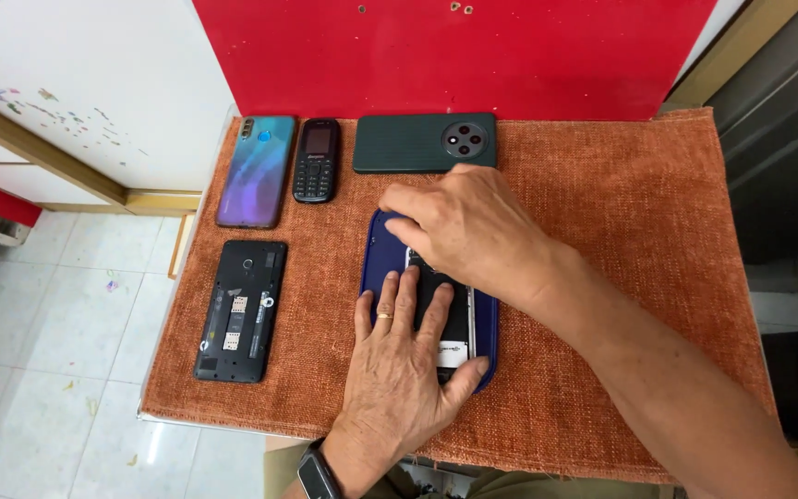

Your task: Disassembling a mobile phone by removing internal screws with a precision screwdriver and inspecting internal components.

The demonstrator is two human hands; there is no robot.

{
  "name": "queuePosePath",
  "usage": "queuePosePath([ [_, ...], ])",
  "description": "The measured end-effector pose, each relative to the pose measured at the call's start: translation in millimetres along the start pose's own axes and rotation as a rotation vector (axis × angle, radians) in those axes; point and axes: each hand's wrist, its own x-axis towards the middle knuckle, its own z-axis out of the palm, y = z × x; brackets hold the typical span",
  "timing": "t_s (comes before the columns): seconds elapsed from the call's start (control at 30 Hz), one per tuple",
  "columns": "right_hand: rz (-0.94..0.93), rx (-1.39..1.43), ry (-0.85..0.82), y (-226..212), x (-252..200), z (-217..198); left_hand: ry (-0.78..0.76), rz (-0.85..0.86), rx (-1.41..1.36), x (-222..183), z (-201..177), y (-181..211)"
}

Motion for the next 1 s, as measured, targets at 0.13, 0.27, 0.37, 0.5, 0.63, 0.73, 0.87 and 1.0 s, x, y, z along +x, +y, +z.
queuePosePath([
  [0.13,0.018,0.200,-0.219,-9,3,-15,-0.053,-0.006,0.012,-2,4,-2],
  [0.27,0.001,0.208,-0.078,-10,4,-5,-0.020,-0.008,0.001,-1,4,0],
  [0.37,0.079,0.237,-0.129,-12,5,-12,0.005,-0.010,-0.001,-1,4,0],
  [0.5,0.032,0.409,-0.170,-17,8,-14,0.068,0.007,-0.028,0,0,1],
  [0.63,-0.025,0.173,0.078,-11,7,-2,0.081,-0.007,-0.028,-1,-1,0],
  [0.73,0.047,0.239,-0.075,-19,11,-15,0.019,-0.021,-0.073,-2,0,-1],
  [0.87,0.087,0.211,-0.164,-19,8,-9,-0.037,-0.024,-0.063,-1,0,-1],
  [1.0,0.030,0.261,-0.057,-14,7,-9,0.019,-0.018,-0.069,-2,2,-1],
])
